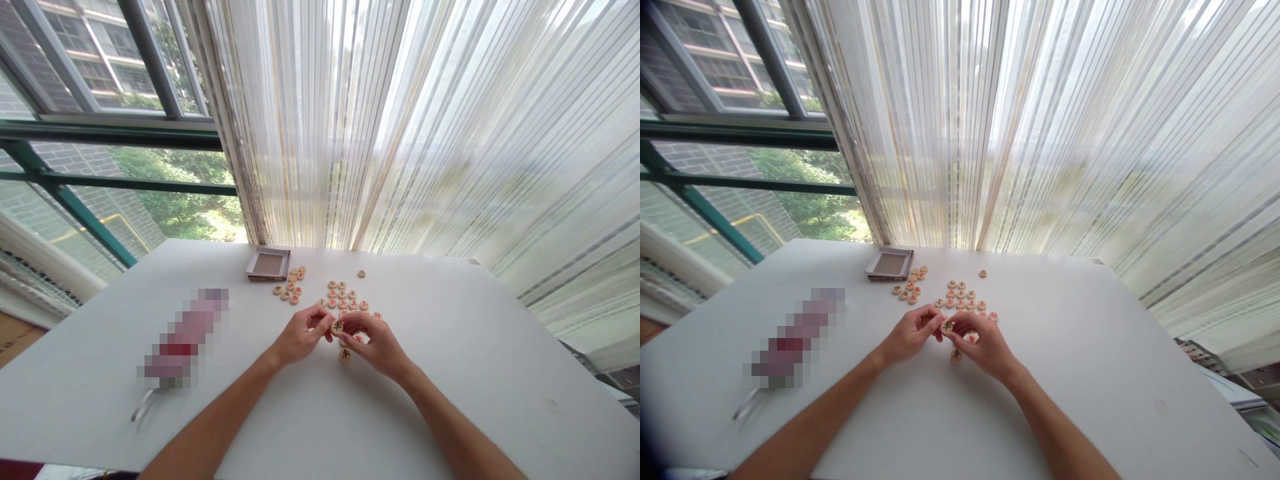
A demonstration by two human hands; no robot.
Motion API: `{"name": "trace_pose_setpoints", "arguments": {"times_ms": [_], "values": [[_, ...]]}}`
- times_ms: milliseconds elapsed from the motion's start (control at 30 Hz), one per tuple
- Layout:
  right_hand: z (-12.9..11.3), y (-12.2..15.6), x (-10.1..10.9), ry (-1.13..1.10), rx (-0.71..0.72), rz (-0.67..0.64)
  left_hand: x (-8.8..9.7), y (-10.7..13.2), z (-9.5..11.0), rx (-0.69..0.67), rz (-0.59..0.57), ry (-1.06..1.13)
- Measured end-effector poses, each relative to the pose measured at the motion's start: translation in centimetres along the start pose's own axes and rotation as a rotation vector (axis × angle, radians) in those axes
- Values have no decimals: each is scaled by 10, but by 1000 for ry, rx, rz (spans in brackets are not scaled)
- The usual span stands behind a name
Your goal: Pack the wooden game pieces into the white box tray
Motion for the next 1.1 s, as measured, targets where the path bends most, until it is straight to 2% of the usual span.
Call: {"name": "trace_pose_setpoints", "arguments": {"times_ms": [300, 533, 900, 1100], "values": [[0, -4, 5, -11, -23, 20, -2, 3, 0, 11, -75, -14], [-3, -2, 6, -9, -25, 8, -2, 2, 2, 1, -62, -68], [2, -3, 4, 12, -90, -18, -5, 6, 6, -123, -82, -315], [11, -3, 4, 35, -120, 29, -7, 8, 8, -148, -131, -333]]}}
Point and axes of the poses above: each hand's wrist, its own y-axis away from the middle knuckle, its own x-axis out of the back of the hand, z = x × y, the point moved 4 cm from there along -y, towards the middle knuckle, and after that the axes turned 11 degrees about -x, right-handed, at the moved point
